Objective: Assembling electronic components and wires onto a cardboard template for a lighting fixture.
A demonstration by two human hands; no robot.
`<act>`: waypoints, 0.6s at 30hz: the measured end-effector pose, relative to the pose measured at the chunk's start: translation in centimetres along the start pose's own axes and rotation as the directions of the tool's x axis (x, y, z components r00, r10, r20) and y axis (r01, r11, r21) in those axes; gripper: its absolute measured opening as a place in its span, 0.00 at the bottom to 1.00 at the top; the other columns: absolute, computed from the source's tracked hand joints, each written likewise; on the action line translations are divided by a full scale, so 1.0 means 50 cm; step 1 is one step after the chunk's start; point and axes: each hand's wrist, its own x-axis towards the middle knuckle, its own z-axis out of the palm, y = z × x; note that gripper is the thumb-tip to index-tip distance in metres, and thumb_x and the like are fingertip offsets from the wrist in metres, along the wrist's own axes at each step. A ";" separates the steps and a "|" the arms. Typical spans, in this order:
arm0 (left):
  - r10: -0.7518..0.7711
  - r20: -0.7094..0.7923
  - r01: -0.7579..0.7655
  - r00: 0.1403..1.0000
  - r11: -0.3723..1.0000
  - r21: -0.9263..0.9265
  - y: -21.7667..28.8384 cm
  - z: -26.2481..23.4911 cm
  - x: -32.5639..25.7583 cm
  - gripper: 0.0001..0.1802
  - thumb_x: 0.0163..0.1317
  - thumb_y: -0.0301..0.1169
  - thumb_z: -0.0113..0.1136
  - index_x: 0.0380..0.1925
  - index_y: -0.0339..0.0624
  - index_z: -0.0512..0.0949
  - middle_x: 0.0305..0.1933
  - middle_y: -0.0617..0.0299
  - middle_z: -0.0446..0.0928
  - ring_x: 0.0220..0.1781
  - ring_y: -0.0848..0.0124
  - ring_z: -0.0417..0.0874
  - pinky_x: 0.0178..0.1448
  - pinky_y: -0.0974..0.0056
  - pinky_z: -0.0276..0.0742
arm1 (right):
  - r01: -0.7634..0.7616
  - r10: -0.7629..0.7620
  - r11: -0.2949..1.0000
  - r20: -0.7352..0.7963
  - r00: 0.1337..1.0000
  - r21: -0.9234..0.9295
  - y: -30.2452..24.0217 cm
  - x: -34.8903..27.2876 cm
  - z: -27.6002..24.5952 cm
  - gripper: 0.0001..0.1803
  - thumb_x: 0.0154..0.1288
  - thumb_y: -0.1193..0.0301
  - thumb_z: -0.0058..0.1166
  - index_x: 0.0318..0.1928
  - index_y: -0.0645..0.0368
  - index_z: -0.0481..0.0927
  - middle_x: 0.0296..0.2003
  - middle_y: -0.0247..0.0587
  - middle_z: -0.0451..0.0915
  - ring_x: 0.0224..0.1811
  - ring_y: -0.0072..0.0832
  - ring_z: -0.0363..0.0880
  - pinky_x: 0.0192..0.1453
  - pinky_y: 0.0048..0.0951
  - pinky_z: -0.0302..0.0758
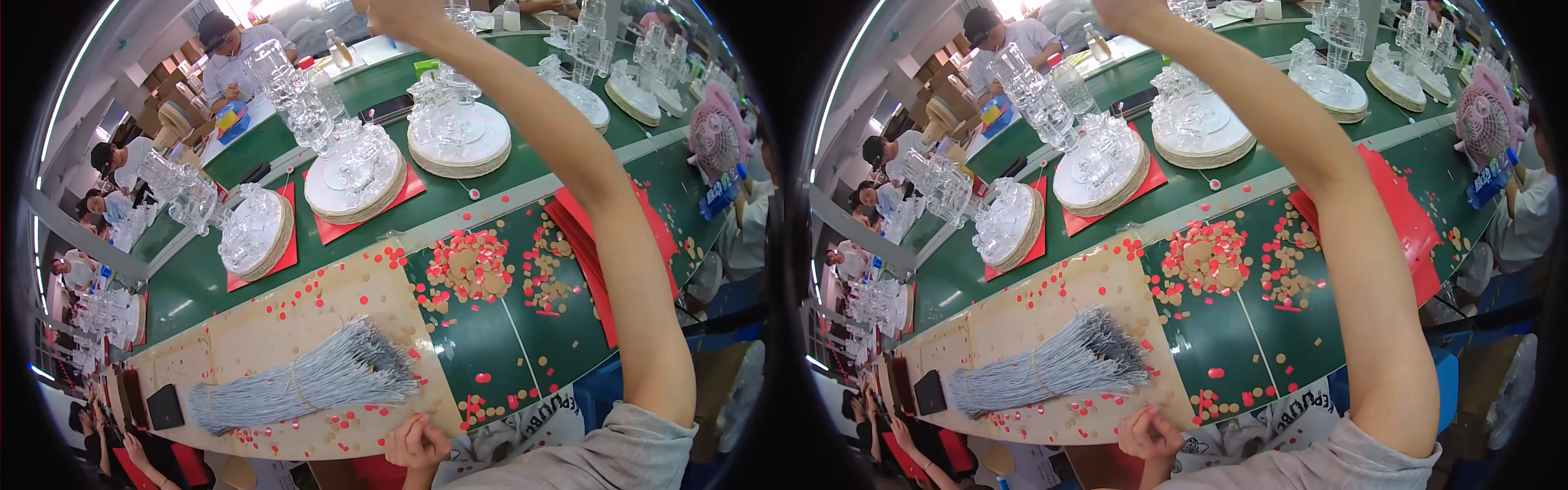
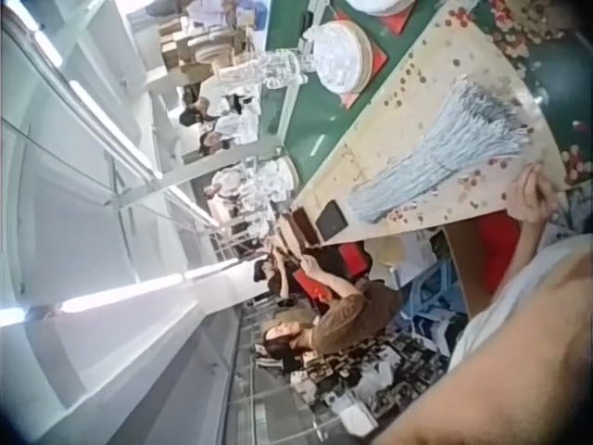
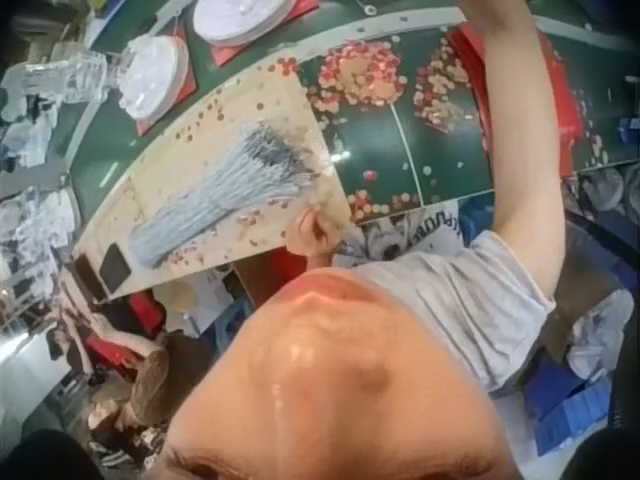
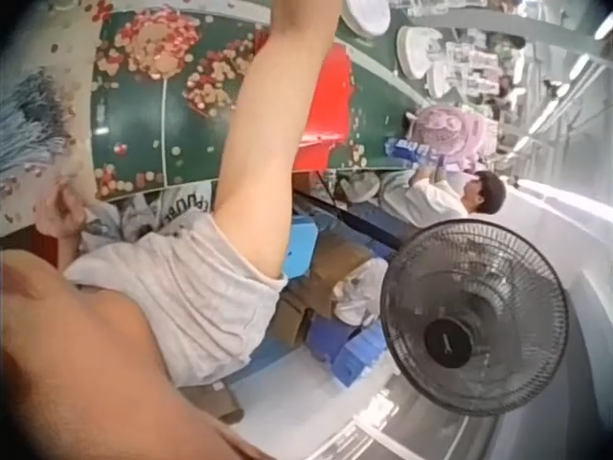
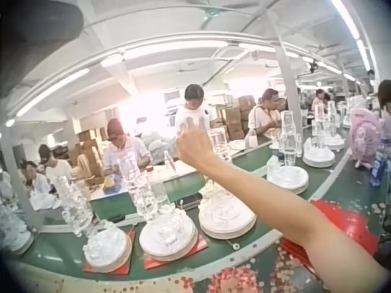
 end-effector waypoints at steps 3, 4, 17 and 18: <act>-0.005 -0.024 0.004 1.000 1.000 -0.009 0.011 -0.004 0.004 0.09 0.54 0.24 0.58 0.35 0.40 0.82 0.34 0.57 0.84 0.29 0.59 0.82 0.33 0.61 0.76 | -0.208 0.187 0.977 0.287 0.939 0.044 0.075 0.017 -0.112 0.22 0.64 0.50 0.59 0.38 0.56 0.91 0.36 0.47 0.88 0.46 0.43 0.88 0.51 0.41 0.84; 0.003 -0.026 -0.003 1.000 1.000 -0.022 0.016 0.002 0.006 0.09 0.54 0.24 0.58 0.35 0.40 0.82 0.34 0.57 0.84 0.29 0.59 0.82 0.33 0.61 0.76 | -0.336 0.292 0.941 0.387 0.874 0.048 0.122 0.013 -0.067 0.26 0.63 0.46 0.59 0.40 0.57 0.91 0.38 0.48 0.88 0.46 0.43 0.88 0.50 0.41 0.84; -0.372 -0.002 0.302 0.928 0.758 -0.578 0.062 -0.007 0.035 0.10 0.69 0.19 0.53 0.50 0.32 0.73 0.41 0.50 0.82 0.40 0.65 0.85 0.43 0.65 0.81 | -0.165 0.212 0.933 -0.118 0.970 0.320 0.187 0.120 -0.336 0.19 0.50 0.57 0.62 0.26 0.64 0.86 0.25 0.56 0.85 0.31 0.51 0.88 0.37 0.45 0.84; -0.448 0.103 0.397 0.888 0.634 -0.664 0.084 -0.014 0.056 0.12 0.72 0.23 0.51 0.54 0.32 0.71 0.44 0.49 0.82 0.42 0.64 0.85 0.44 0.64 0.81 | -0.157 0.233 0.916 -0.172 0.957 0.369 0.184 0.128 -0.391 0.19 0.49 0.57 0.63 0.26 0.64 0.86 0.24 0.55 0.84 0.30 0.51 0.87 0.36 0.45 0.83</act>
